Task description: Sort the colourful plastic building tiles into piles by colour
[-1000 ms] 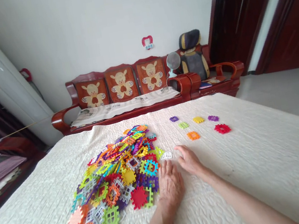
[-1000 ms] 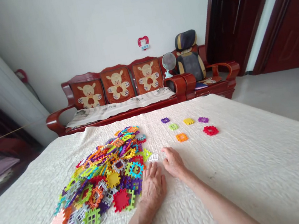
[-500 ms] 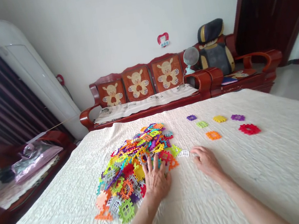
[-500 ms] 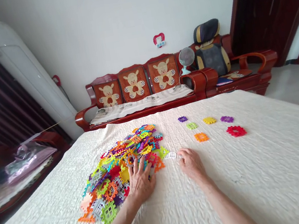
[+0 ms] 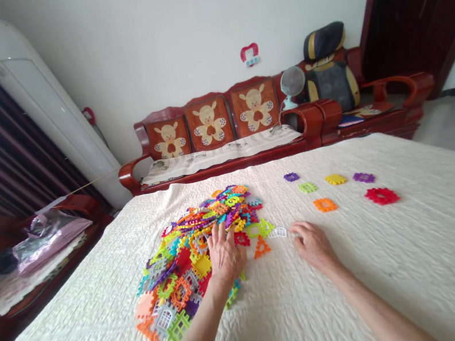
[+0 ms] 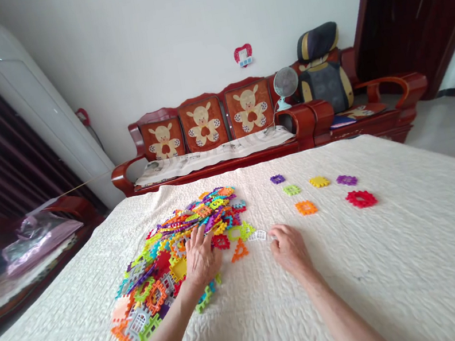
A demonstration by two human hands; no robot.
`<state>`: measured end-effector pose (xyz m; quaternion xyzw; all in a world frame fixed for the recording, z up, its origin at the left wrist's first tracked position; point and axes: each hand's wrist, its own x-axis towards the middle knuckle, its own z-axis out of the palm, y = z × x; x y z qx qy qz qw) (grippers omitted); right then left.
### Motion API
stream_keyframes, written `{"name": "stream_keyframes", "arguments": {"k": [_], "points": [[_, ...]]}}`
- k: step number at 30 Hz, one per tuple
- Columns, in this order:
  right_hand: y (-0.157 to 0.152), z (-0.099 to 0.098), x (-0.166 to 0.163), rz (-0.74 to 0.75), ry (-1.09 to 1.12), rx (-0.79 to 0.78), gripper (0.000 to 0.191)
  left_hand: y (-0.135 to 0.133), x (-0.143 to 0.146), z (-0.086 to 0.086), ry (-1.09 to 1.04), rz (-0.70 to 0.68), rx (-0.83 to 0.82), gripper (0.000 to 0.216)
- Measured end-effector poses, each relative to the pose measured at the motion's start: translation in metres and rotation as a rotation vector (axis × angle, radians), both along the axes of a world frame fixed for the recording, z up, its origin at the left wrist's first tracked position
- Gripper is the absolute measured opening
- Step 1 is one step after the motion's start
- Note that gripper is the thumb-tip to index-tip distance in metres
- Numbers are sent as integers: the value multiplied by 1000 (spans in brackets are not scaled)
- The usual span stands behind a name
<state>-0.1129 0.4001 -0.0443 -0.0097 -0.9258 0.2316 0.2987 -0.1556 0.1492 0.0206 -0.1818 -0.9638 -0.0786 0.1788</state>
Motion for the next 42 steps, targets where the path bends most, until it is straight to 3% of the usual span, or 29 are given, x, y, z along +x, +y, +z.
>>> {"name": "stream_keyframes", "arguments": {"k": [4,8,15,23,27,35,39,42], "points": [[1,-2,0,11,16,3,30,24,-29,4,-21,-14,60,57],[2,-3,-1,15,22,4,30,35,-37,-7,-94,-37,53,64],[1,-2,-1,18,23,18,29,27,6,-22,12,-333,6,53],[1,-3,-1,16,28,13,29,0,30,-23,54,-465,21,42],[1,-2,-1,14,24,11,28,-17,29,-17,96,-430,50,30],[0,0,0,-4,-8,12,29,-41,-1,-13,185,-170,114,20],[-1,1,0,-15,-26,14,29,-37,-5,-10,188,-38,67,24],[-1,2,1,-3,-51,34,33,-19,5,-8,171,-68,71,30]]}}
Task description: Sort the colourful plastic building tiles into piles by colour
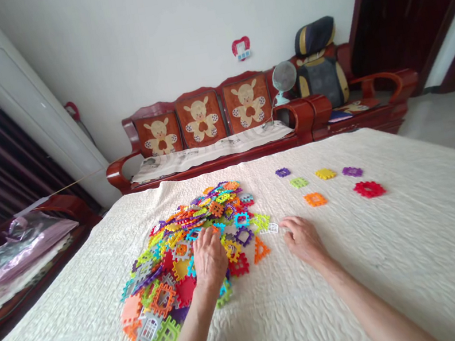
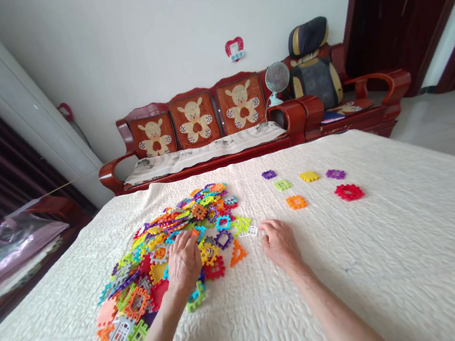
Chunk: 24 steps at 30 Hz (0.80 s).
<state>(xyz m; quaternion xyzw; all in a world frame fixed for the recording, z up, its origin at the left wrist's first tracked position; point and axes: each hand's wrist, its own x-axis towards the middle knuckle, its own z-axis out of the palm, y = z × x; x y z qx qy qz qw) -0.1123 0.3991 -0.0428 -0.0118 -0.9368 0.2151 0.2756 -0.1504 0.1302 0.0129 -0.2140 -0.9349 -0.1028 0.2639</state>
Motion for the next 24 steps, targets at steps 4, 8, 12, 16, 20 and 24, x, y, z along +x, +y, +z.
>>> {"name": "stream_keyframes", "arguments": {"k": [4,8,12,16,20,24], "points": [[-1,1,2,39,-27,21,38,34,22,-7,-68,-155,-39,35],[-2,3,6,79,-19,15,39,55,39,-23,-150,-219,-109,42],[-2,4,7,174,19,-14,41,58,47,-29,-193,-299,-132,41],[-2,5,6,274,19,-65,40,56,48,-23,-216,-347,-91,34],[-1,5,4,344,-2,-113,38,58,45,-17,-233,-341,-63,29],[0,5,3,339,0,-140,36,64,40,-14,-263,-309,-46,30]]}}
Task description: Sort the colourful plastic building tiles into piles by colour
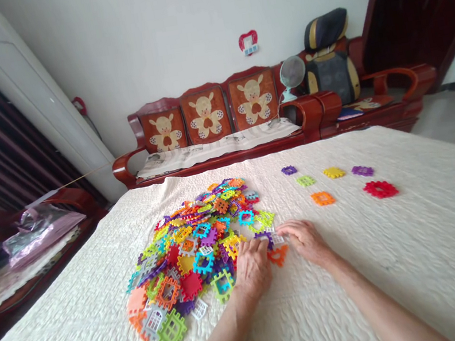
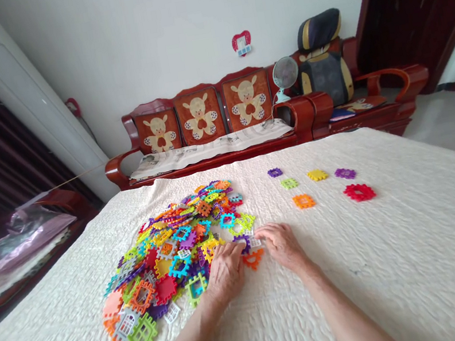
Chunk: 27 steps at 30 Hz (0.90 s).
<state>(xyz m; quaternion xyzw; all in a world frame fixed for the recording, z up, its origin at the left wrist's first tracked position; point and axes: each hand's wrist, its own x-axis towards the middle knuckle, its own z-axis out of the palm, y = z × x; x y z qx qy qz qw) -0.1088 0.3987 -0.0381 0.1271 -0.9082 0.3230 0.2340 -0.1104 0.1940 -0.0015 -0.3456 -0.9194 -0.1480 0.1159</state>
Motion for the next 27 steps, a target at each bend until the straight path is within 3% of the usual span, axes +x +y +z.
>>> {"name": "stream_keyframes", "arguments": {"k": [6,12,20,27], "points": [[1,0,-1,7,-5,17,35,6,-3,-1,-7,51,-40,29],[1,-1,-2,-1,9,13,35,-2,-1,-3,-19,-20,-19,30],[0,1,-1,-7,-16,10,33,-13,-3,-13,8,-149,194,38],[-2,2,-1,82,34,-53,34,-11,-12,-20,3,-106,540,29]]}}
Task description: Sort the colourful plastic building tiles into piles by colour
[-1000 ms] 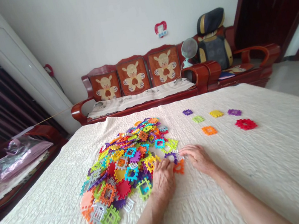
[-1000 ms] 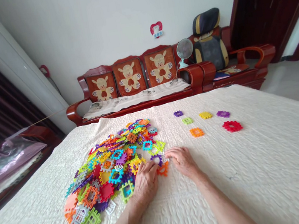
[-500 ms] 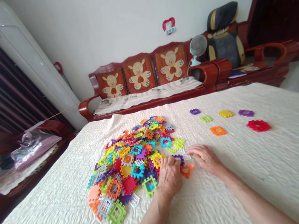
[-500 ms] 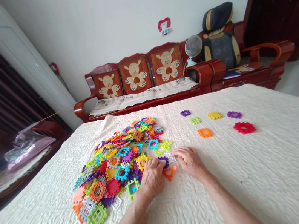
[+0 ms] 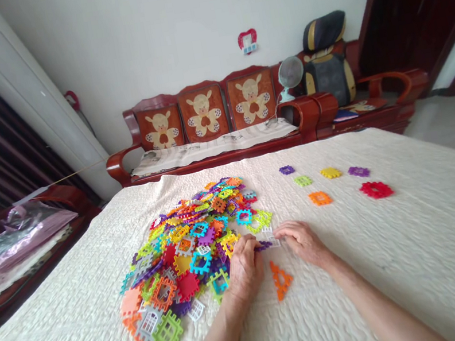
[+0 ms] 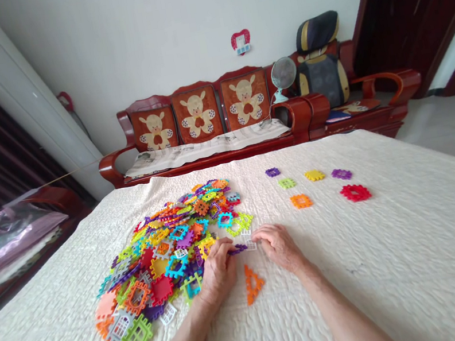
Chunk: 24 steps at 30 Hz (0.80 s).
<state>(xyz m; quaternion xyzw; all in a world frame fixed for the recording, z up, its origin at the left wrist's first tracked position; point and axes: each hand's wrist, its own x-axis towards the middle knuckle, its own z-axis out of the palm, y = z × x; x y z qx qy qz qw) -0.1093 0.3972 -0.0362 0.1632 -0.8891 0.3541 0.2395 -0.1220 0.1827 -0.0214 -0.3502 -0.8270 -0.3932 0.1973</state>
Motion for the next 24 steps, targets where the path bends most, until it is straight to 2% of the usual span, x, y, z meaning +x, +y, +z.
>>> {"name": "stream_keyframes", "arguments": {"k": [4,10,13,21,24], "points": [[0,1,1,-29,-24,-24,34,0,-4,-1,-39,145,118,22],[0,0,1,-45,-52,-18,31,1,-5,-2,-158,241,138,35],[-1,0,1,-44,-54,-25,30,1,-5,-1,-183,230,126,39],[-4,8,5,-35,-62,-71,29,1,-3,-1,10,102,-61,32],[-11,11,8,-62,-68,-106,27,2,-3,-1,50,100,-84,32]]}}
